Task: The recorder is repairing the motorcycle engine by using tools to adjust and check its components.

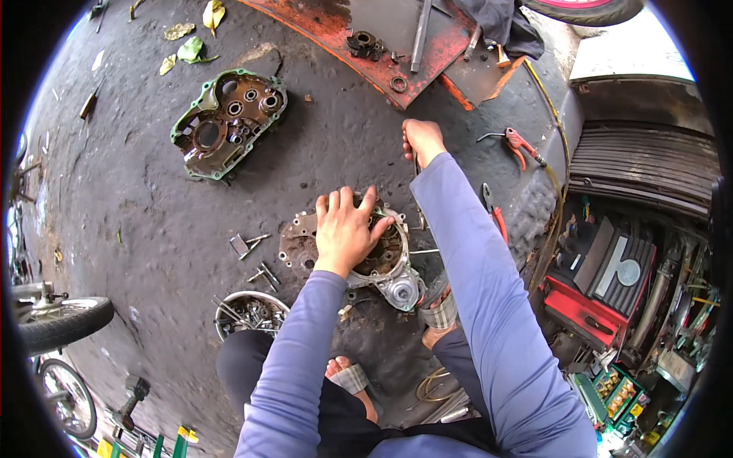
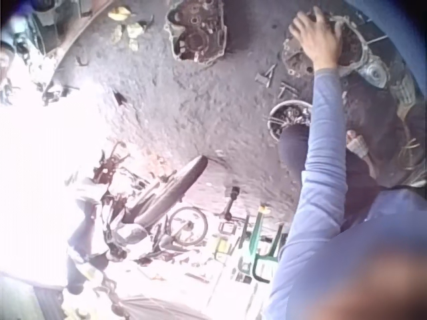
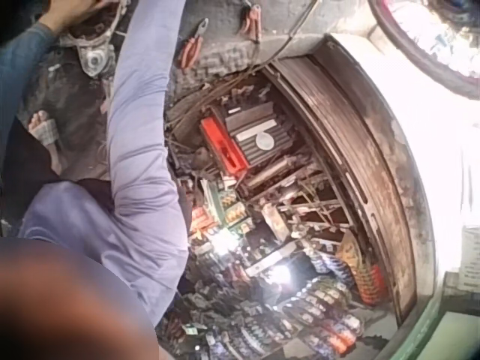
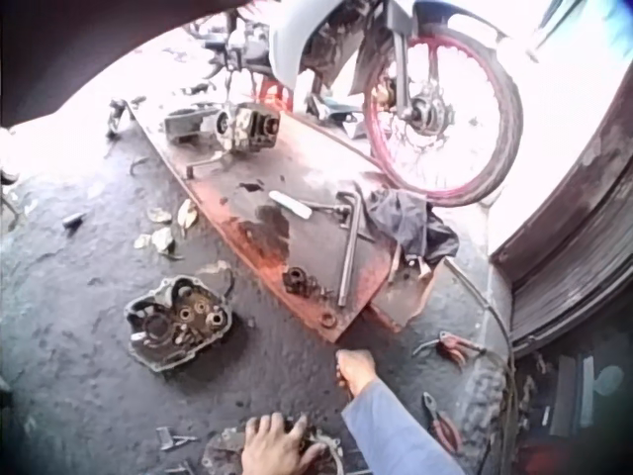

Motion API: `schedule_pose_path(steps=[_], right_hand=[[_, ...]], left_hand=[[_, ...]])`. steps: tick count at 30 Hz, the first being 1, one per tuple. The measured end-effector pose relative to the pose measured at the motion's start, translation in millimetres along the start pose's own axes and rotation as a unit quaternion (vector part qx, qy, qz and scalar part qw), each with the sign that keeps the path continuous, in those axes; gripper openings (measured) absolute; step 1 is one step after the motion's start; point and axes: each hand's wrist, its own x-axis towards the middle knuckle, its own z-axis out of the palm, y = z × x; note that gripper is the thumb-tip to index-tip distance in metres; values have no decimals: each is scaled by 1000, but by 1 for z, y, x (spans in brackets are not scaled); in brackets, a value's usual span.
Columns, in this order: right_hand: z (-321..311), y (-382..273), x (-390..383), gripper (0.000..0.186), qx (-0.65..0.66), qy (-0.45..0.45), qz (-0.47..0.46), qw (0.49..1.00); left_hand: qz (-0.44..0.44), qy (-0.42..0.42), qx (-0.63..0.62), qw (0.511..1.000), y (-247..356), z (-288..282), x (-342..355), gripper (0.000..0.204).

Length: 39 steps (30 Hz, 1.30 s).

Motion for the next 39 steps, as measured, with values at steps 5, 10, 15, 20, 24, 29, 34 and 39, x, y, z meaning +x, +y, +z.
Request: schedule_pose_path(steps=[5, 10, 15, 20, 24, 29, 34, 39], right_hand=[[-6, 20, 9, 40, -36, 46, -77, 995], [-11, 13, -5, 43, -82, 78, -113, 987], [-20, 5, -35, 43, -88, 110, -184, 973], [-31, -5, -66, 40, -82, 112, -270, 953], [-28, -7, -57, 39, -126, 127, -281, 943], [-17, -6, -48, 37, -130, 102, -250, 954], [-12, 15, 6, 36, -163, 94, -211, 959], [-9, 21, 12, 37, -178, 85, -162, 967]], left_hand=[[-1, 27, -20, 999, 4, 1, 5, 63], [-13, -17, -9, 1000, 3, -3, 7, 65], [-17, -26, 2, 1000, 2, 1, 10, 65], [-16, -29, 0, 999, 3, 0, 8, 67], [-9, -16, -12, 1000, 3, 1, 9, 66], [-7, -8, -26, 1000, -3, 2, 5, 60], [11, -12, -34, 999, 3, -4, 10, 58], [4, -4, -32, 999, 2, 4, 9, 57]])
